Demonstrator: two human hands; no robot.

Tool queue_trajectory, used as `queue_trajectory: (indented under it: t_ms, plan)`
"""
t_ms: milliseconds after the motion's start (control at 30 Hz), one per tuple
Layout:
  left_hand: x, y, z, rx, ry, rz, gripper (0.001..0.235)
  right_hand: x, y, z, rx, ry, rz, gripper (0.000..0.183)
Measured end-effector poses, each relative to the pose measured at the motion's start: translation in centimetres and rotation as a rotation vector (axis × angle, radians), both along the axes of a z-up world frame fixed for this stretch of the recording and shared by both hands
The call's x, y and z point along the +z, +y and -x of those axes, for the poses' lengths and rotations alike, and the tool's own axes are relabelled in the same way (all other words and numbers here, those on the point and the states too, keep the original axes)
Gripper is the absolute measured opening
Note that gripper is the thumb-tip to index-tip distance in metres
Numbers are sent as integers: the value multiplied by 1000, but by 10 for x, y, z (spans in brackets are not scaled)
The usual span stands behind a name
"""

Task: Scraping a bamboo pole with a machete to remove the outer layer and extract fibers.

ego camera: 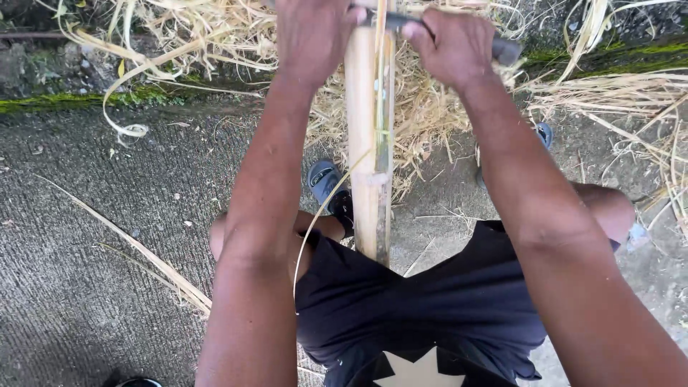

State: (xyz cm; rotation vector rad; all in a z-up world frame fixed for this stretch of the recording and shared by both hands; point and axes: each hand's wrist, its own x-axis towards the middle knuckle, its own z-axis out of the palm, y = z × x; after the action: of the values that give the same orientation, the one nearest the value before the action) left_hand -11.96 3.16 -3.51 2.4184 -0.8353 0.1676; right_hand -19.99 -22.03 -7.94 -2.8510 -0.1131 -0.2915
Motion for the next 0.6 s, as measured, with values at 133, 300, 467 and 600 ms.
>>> queue_trajectory:
  t_ms: [133,300,467,600]
  plan:
    - [8,13,48,-23,-233,-60,27,10,23,47,-84,345,-85,44]
    - [-3,30,113,-55,-75,-124,24,3,45,113,-89,441,-157,43]
    - [-1,51,194,-66,-89,-153,21,-33,63,205,-20,344,-135,48]
    - [-17,45,165,-97,-60,-126,20,-47,52,184,33,54,-146,50]
